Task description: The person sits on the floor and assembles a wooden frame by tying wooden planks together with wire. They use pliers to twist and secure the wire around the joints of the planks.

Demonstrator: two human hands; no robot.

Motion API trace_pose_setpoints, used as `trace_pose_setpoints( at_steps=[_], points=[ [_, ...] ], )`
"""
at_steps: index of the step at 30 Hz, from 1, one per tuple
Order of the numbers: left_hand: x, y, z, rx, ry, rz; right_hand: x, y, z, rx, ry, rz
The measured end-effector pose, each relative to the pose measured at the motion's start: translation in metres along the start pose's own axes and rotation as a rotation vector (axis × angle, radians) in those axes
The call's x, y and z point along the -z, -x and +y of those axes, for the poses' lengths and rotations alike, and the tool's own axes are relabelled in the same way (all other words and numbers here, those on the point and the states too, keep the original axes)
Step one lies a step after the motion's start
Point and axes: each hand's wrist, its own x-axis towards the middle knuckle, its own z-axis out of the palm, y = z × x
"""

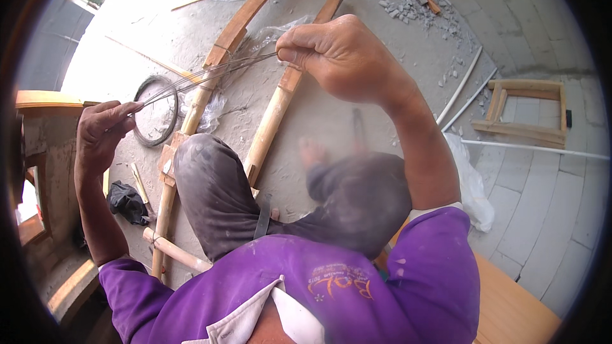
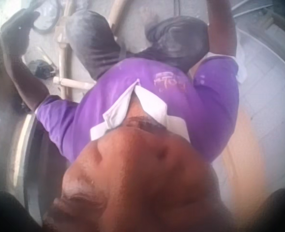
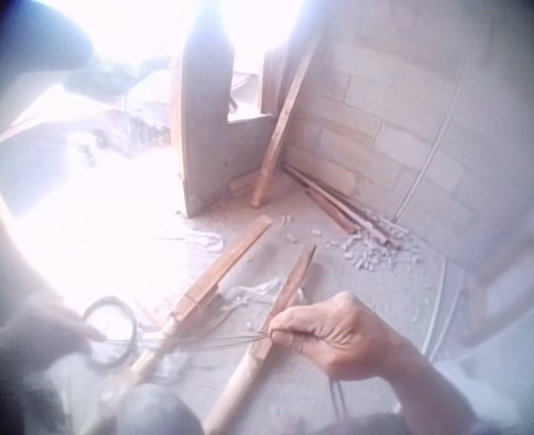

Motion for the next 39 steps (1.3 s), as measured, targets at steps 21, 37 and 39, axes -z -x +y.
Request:
trace_pose_setpoints(
  at_steps=[21,37,39],
  points=[
    [0.018,-0.013,-0.016,-0.363,-0.632,0.12,0.003,0.008,0.036,-0.212,-0.106,-0.333],
    [-0.011,-0.013,-0.057,0.244,-0.075,0.114,-0.029,0.022,0.05,-0.323,0.54,-0.679],
    [-0.023,-0.023,-0.037,0.254,-0.067,0.13,-0.031,0.011,0.051,-0.231,0.583,-0.59]
  ],
)
